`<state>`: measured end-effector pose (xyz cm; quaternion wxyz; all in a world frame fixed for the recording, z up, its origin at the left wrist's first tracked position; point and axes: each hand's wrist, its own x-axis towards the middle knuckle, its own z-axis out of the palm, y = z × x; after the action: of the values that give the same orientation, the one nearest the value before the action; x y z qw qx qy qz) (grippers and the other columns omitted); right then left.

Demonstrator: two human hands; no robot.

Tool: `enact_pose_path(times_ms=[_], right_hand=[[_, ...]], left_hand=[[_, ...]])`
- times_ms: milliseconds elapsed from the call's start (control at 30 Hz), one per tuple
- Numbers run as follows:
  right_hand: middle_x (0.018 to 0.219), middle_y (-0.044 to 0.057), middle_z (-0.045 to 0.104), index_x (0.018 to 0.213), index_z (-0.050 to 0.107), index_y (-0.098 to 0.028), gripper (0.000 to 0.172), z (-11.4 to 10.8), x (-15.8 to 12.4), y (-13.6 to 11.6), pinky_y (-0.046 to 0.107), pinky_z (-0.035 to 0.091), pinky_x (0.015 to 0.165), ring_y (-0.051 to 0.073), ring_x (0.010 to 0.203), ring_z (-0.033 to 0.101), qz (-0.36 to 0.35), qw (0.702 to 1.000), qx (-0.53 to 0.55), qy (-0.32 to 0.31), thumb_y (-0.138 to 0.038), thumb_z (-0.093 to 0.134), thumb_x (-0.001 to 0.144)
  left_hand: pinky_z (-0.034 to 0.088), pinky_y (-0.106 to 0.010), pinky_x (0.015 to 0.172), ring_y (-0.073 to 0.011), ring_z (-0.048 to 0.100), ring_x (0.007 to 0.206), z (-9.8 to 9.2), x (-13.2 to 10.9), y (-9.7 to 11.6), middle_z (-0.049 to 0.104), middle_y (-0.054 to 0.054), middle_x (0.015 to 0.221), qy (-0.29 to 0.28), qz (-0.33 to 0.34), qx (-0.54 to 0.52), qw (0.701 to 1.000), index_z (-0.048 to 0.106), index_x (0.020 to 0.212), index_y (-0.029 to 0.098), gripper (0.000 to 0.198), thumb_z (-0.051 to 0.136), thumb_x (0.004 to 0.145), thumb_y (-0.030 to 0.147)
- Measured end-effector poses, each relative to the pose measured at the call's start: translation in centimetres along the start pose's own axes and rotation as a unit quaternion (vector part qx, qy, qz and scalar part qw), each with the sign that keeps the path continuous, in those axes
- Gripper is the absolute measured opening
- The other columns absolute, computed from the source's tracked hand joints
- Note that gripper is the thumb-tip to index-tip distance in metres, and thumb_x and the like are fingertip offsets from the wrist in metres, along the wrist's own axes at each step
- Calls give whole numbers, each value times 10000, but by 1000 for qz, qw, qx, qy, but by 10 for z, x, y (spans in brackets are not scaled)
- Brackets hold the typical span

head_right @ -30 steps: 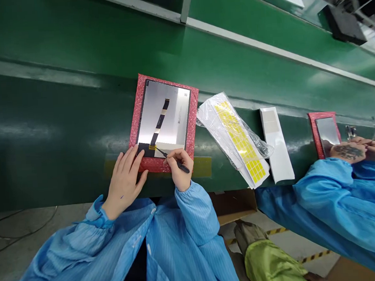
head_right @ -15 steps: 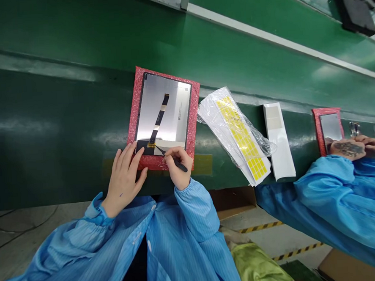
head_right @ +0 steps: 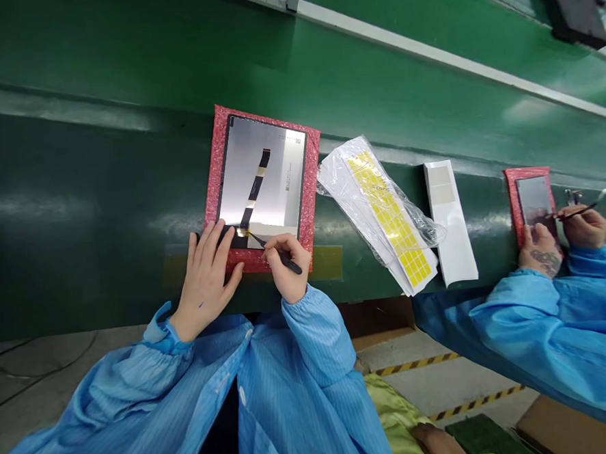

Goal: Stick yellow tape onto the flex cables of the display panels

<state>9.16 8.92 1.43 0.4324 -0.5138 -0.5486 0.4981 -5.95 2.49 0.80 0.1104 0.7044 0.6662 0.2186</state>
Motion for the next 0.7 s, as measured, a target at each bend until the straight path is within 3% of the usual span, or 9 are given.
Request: enact_pose_path(times_ms=[467,700], right_hand=[[606,-42,642,759,602,-230,61,1,0,2,274,507,571,140,566,631,0,1000,3,3,-193,602,808],[608,-41,642,759,602,-231,54,0,0,1,275,509,568,141,565,630,1,1000,-5,2,-211,603,809]], left_hand=[[155,-586,1210,-317,146,1498,-1,0,1,179,-192,1596,-23,1,36,999,320,1517,93,554,428,991,229],[163,-600,1200,-314,221,1478,2,-3,0,285,-174,1565,2,17,55,998,443,1436,95,459,434,996,225]])
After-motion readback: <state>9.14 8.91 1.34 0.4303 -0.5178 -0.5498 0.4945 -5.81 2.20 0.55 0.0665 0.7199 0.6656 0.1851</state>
